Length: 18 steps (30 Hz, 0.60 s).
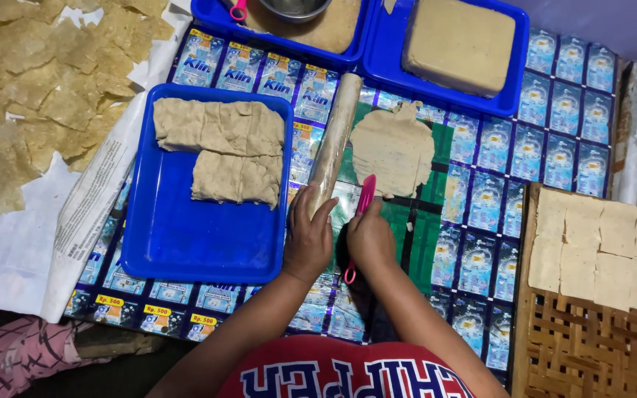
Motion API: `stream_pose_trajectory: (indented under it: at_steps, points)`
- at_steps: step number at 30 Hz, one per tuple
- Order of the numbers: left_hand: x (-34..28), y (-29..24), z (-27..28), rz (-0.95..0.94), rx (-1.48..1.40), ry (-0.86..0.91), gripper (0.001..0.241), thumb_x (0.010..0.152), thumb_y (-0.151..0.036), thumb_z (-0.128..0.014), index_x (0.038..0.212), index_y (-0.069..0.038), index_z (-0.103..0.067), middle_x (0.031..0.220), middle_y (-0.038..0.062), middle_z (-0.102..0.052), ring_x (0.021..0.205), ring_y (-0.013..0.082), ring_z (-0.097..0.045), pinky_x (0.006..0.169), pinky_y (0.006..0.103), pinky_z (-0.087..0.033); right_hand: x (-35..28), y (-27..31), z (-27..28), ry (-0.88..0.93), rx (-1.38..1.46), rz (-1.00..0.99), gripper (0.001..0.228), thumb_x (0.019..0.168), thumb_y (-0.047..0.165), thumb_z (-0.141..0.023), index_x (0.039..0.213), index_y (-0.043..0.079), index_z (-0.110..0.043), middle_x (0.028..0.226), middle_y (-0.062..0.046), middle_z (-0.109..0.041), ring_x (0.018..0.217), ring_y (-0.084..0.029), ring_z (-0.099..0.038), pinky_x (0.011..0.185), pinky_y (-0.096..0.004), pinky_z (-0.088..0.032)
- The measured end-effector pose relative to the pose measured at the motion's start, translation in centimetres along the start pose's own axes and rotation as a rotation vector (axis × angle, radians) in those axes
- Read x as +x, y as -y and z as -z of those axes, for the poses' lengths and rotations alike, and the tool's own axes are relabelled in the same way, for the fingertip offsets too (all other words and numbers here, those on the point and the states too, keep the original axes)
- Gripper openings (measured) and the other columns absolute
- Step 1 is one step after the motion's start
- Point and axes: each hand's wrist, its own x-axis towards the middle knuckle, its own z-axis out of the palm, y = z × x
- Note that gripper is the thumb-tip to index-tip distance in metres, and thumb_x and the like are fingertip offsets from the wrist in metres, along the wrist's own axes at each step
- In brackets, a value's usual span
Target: Preparing snack components by rolling out dough with a rolling pin, cutting it into square pieces using a scraper, and arranging them on a bamboo drying tray.
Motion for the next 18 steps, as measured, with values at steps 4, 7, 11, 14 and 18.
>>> stream_pose_trajectory:
  at_steps: [4, 7, 11, 14, 18]
  points:
    - [0.1, 0.1, 0.2, 0.011, -0.007, 0.012, 0.036, 0.099, -0.008, -0.053, 0.132, -0.016, -0.066, 0.142, 0.022, -0.049, 0.139, 0.0455, -0.046, 0.115, 0.0546, -0.040, -1.8, -0.6, 0.3, 0.029, 0.029, -0.045, 0.033, 0.102, 0.032, -0.034, 0.122, 0.006, -0.038, 0.095, -0.032, -0.071, 0.099, -0.056, -0.069, 0.085, -0.064, -0.055]
    - [0.1, 0.1, 0.1, 0.011, -0.003, 0.008, 0.035, 0.099, -0.008, -0.054, 0.131, -0.015, -0.066, 0.141, 0.022, -0.049, 0.139, 0.0454, -0.046, 0.115, 0.0543, -0.040, -3.4, -1.3, -0.9, 0.052, -0.032, -0.046, 0.032, 0.102, 0.033, -0.036, 0.122, 0.008, -0.038, 0.091, -0.029, -0.071, 0.095, -0.056, -0.070, 0.084, -0.064, -0.055]
    - [0.1, 0.0, 0.2, 0.013, -0.009, 0.021, 0.036, 0.098, -0.007, -0.054, 0.131, -0.015, -0.067, 0.142, 0.022, -0.049, 0.139, 0.0455, -0.046, 0.115, 0.0546, -0.039, -3.2, -1.1, -1.6, 0.044, -0.037, -0.043, 0.033, 0.102, 0.034, -0.034, 0.122, 0.008, -0.037, 0.091, -0.029, -0.072, 0.095, -0.056, -0.070, 0.085, -0.063, -0.056]
    - [0.2, 0.0, 0.1, 0.024, -0.015, 0.024, 0.035, 0.099, -0.009, -0.054, 0.131, -0.015, -0.067, 0.142, 0.022, -0.049, 0.139, 0.0449, -0.046, 0.116, 0.0536, -0.039, -2.2, -0.6, -1.6, 0.016, -0.041, -0.045, 0.031, 0.102, 0.034, -0.033, 0.121, 0.009, -0.036, 0.089, -0.026, -0.072, 0.093, -0.054, -0.071, 0.084, -0.062, -0.057]
    - [0.0, 0.2, -0.1, 0.030, -0.021, 0.020, 0.034, 0.100, -0.008, -0.053, 0.131, -0.015, -0.067, 0.143, 0.022, -0.048, 0.139, 0.0453, -0.046, 0.116, 0.0543, -0.039, -1.0, 0.0, -1.5, -0.002, -0.019, -0.024, 0.032, 0.102, 0.030, -0.034, 0.124, 0.007, -0.034, 0.088, -0.028, -0.071, 0.093, -0.055, -0.070, 0.083, -0.063, -0.056]
